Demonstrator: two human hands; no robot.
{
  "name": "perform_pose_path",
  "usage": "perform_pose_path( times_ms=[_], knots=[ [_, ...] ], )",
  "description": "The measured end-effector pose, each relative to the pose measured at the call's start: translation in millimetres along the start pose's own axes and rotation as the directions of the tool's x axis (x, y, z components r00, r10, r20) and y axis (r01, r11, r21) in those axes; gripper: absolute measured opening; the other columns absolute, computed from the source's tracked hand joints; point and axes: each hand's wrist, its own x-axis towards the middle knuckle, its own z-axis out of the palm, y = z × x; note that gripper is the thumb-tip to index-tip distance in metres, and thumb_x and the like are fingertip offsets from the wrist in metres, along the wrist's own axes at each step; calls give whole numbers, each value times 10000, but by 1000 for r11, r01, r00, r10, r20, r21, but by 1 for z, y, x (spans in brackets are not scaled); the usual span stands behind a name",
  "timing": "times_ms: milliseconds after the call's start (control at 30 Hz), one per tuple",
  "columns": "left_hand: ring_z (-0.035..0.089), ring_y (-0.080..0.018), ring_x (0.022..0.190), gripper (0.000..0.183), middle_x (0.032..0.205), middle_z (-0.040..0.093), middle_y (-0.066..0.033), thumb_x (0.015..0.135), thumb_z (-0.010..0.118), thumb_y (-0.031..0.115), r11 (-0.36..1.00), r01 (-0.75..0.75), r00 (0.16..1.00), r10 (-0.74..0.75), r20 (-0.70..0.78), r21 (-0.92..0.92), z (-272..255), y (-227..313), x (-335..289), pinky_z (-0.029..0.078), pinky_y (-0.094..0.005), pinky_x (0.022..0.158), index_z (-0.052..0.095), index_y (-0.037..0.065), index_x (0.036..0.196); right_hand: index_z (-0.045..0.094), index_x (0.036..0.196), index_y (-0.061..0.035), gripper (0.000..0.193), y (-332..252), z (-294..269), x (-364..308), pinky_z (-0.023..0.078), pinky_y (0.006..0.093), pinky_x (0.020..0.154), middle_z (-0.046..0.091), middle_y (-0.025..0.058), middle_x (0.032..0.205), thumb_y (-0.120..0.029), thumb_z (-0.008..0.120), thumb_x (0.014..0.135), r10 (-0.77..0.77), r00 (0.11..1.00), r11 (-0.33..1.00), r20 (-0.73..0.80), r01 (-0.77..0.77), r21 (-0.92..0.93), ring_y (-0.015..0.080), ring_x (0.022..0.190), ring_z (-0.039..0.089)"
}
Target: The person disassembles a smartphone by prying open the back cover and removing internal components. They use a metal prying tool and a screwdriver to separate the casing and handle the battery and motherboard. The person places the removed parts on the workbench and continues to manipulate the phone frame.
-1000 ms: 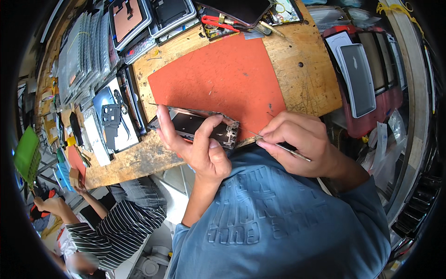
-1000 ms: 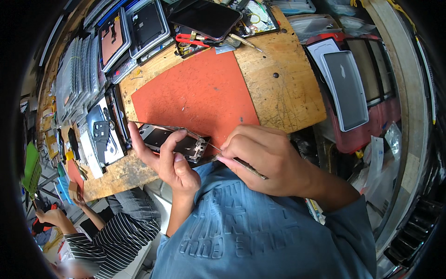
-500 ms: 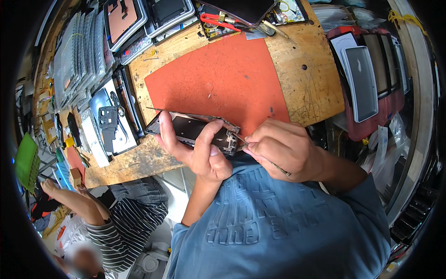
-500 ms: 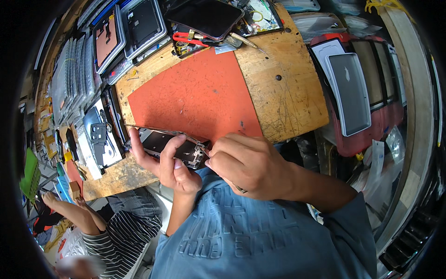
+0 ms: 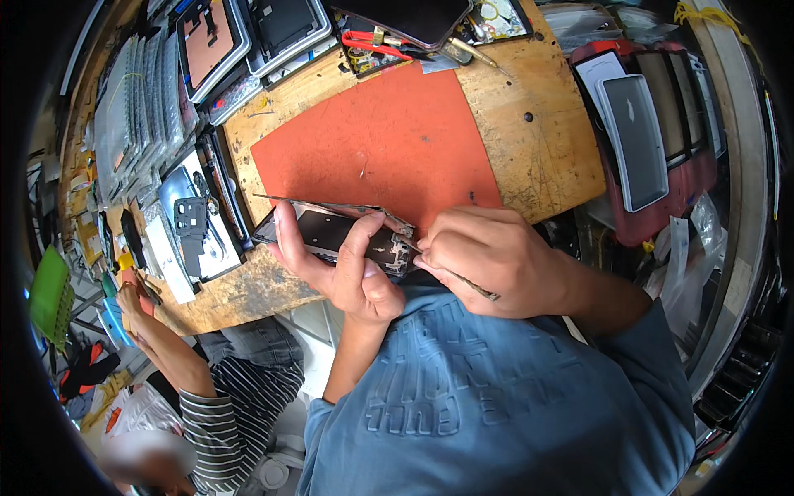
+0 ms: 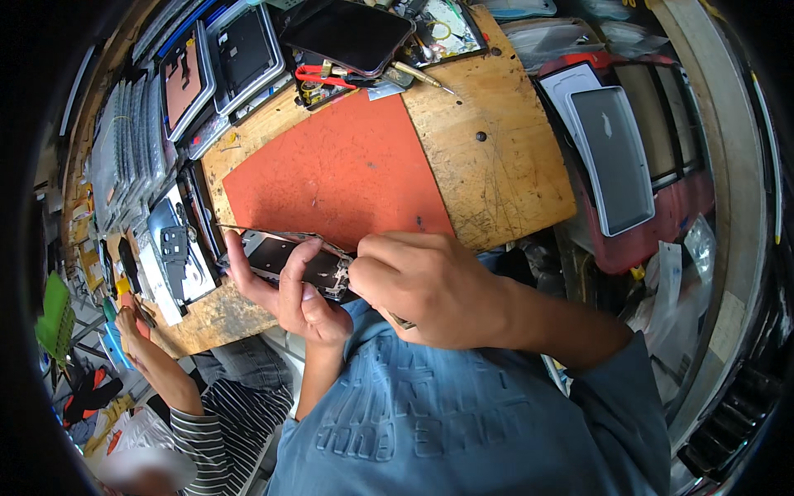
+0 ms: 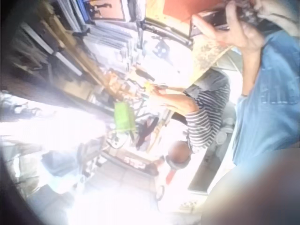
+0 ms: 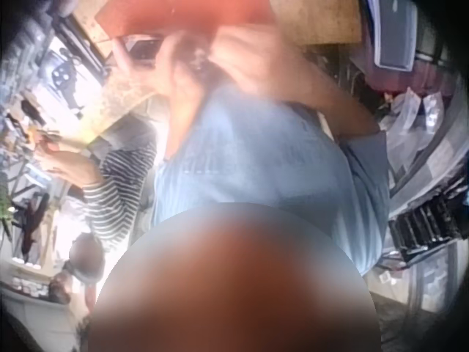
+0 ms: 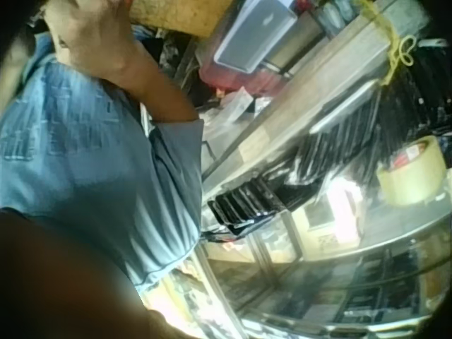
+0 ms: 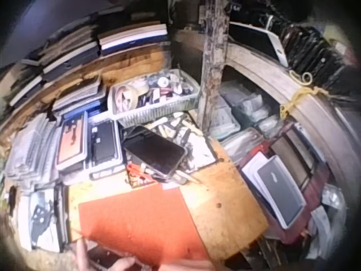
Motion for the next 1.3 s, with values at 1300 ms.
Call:
perform_pose_path(
  times_ms=[1300],
  knots=[
    [352,-483,1543,722,1660,356,-336,1081,297,625,1000,-5,1000,5,13,13,-1,-1,1,70,-605,1282,872,190,1126,519,822,-47,176,-2,3,2,515,415,587,517,103,821,-12,676,751,-60,998,990,36,64,-128,288,706,616]
  ],
)
